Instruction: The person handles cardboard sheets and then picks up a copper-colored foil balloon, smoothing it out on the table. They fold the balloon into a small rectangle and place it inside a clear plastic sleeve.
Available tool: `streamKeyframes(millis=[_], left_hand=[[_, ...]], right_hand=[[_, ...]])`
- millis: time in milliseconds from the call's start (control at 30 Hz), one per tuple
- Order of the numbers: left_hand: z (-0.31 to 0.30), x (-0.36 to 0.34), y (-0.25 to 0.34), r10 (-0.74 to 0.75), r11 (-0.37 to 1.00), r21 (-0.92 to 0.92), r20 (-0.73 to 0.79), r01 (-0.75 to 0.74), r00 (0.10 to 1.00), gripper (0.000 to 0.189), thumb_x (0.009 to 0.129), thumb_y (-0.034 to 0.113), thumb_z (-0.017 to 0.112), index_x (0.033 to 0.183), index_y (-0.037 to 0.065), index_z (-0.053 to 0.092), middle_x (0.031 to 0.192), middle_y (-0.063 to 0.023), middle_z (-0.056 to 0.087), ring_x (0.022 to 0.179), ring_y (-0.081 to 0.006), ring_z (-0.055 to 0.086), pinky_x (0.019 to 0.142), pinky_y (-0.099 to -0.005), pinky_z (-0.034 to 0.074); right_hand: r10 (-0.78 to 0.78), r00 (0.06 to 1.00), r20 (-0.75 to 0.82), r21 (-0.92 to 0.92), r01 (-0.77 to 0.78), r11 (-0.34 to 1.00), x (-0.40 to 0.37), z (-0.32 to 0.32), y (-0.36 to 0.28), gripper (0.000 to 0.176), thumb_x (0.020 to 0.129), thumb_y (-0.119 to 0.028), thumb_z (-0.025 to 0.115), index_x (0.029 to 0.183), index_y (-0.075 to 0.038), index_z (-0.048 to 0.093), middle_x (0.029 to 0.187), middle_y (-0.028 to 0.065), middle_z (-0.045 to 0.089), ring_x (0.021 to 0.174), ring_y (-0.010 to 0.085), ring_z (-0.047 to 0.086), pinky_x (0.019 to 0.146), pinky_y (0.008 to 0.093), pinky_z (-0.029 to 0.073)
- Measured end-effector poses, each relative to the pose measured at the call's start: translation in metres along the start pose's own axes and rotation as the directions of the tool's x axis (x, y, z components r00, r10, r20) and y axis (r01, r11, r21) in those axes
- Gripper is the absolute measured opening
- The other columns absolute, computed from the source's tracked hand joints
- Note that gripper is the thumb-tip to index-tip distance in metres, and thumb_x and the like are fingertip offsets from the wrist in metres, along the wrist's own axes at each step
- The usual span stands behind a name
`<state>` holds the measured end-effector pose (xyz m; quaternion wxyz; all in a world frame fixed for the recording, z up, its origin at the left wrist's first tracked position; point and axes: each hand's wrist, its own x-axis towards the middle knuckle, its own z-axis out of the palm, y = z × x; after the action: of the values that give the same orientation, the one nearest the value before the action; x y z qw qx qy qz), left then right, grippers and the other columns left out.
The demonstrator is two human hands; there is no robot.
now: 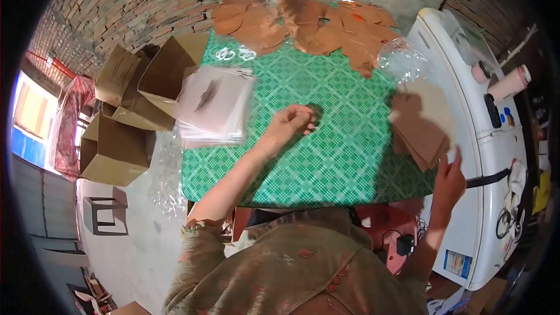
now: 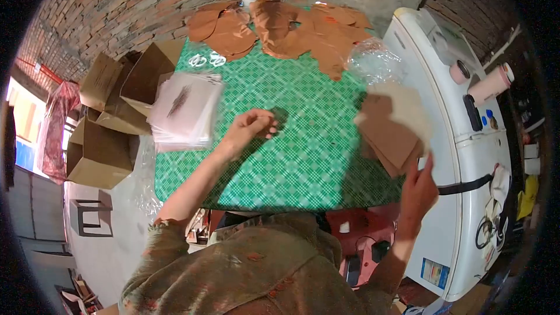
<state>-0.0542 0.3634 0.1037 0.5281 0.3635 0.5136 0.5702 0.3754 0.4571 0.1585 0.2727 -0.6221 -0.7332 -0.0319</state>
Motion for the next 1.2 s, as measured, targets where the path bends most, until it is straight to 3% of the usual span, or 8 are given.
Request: streamKeyframes(millis=[167,267,367,500,600,733,967,1200], left_hand=[[-0.064,0.014,0.003,0.089,0.991,0.107,-0.040,-0.084,0.995,0.022,0.109,0.020,0.059,0.123,0.003,0.064,0.113,-0.0046,0.070,0.102,-0.0142,0.067,0.088,-0.0319,0.056],[-0.069,0.037,0.017,0.199,0.937,0.315,-0.125,-0.151,0.972,0.018,0.106,0.014,0.061,0.117,0.001,0.069,0.107,-0.0037,0.071,0.097,-0.0124,0.066,0.086,-0.0316,0.057],[-0.070,0.077,0.042,0.428,0.702,0.658,-0.085,-0.272,0.900,0.023,0.101,0.018,0.068,0.120,0.005,0.069,0.115,-0.0073,0.072,0.103,-0.0203,0.068,0.090,-0.0334,0.054],[-0.068,0.143,0.060,0.554,0.338,0.887,0.082,-0.314,0.828,0.032,0.095,0.019,0.074,0.124,0.008,0.068,0.129,-0.0122,0.069,0.117,-0.0333,0.065,0.100,-0.0406,0.052],[-0.077,0.197,0.038,0.573,0.206,0.921,0.159,-0.329,0.804,0.036,0.092,0.022,0.075,0.125,0.010,0.069,0.137,-0.0123,0.066,0.130,-0.0343,0.059,0.108,-0.0483,0.047],[-0.084,0.228,0.019,0.555,0.039,0.963,0.202,-0.268,0.807,0.038,0.093,0.029,0.073,0.127,0.011,0.070,0.136,-0.0103,0.066,0.131,-0.0303,0.059,0.110,-0.0496,0.043],[-0.086,0.223,0.011,0.601,0.014,0.972,0.180,-0.236,0.778,0.036,0.094,0.033,0.071,0.124,0.012,0.072,0.132,-0.0079,0.068,0.126,-0.0266,0.061,0.108,-0.0455,0.043],[-0.081,0.219,0.023,0.644,0.030,0.964,0.184,-0.265,0.743,0.048,0.091,0.042,0.076,0.128,0.012,0.068,0.131,-0.0087,0.067,0.125,-0.0286,0.059,0.106,-0.0456,0.044]], right_hand=[[-0.584,0.699,0.412,0.880,-0.140,0.453,-0.004,-0.079,-0.146,0.035,0.105,-0.021,0.060,0.125,0.006,0.070,0.082,0.0073,0.067,0.065,0.0139,0.055,0.057,0.0264,0.043],[-0.885,0.463,-0.046,0.977,-0.163,-0.136,0.005,-0.080,-0.197,0.034,0.105,-0.019,0.060,0.116,0.011,0.072,0.084,0.0133,0.066,0.068,0.0195,0.061,0.056,0.0281,0.046],[-0.812,0.406,-0.420,0.805,-0.245,-0.540,0.008,-0.080,-0.245,0.028,0.103,-0.007,0.061,0.116,0.015,0.073,0.096,0.0170,0.066,0.074,0.0237,0.065,0.059,0.0316,0.050],[-0.867,0.456,-0.199,0.850,-0.360,-0.385,0.026,-0.089,-0.243,0.024,0.099,-0.018,0.072,0.105,0.005,0.075,0.087,0.0151,0.069,0.072,0.0234,0.067,0.050,0.0317,0.048],[-0.892,0.449,-0.038,0.997,0.073,-0.006,0.079,-0.048,-0.241,0.003,0.093,-0.008,0.075,0.095,-0.007,0.073,0.087,0.0067,0.069,0.069,0.0162,0.063,0.063,0.0315,0.051],[-0.789,0.614,0.026,0.705,0.549,0.450,0.149,0.069,-0.258,0.026,0.084,-0.006,0.080,0.092,-0.002,0.056,0.089,0.0093,0.057,0.085,0.0286,0.058,0.074,0.0407,0.046],[-0.928,0.346,-0.141,0.102,0.937,0.334,0.217,0.268,-0.254,0.051,0.086,-0.016,0.077,0.132,-0.001,0.059,0.127,0.0158,0.066,0.127,0.0334,0.060,0.104,0.0398,0.051],[-0.875,0.455,0.164,0.297,0.823,0.484,0.226,0.296,-0.267,0.022,0.090,-0.014,0.070,0.107,-0.001,0.069,0.096,0.0134,0.072,0.094,0.0332,0.070,0.080,0.0440,0.057]])
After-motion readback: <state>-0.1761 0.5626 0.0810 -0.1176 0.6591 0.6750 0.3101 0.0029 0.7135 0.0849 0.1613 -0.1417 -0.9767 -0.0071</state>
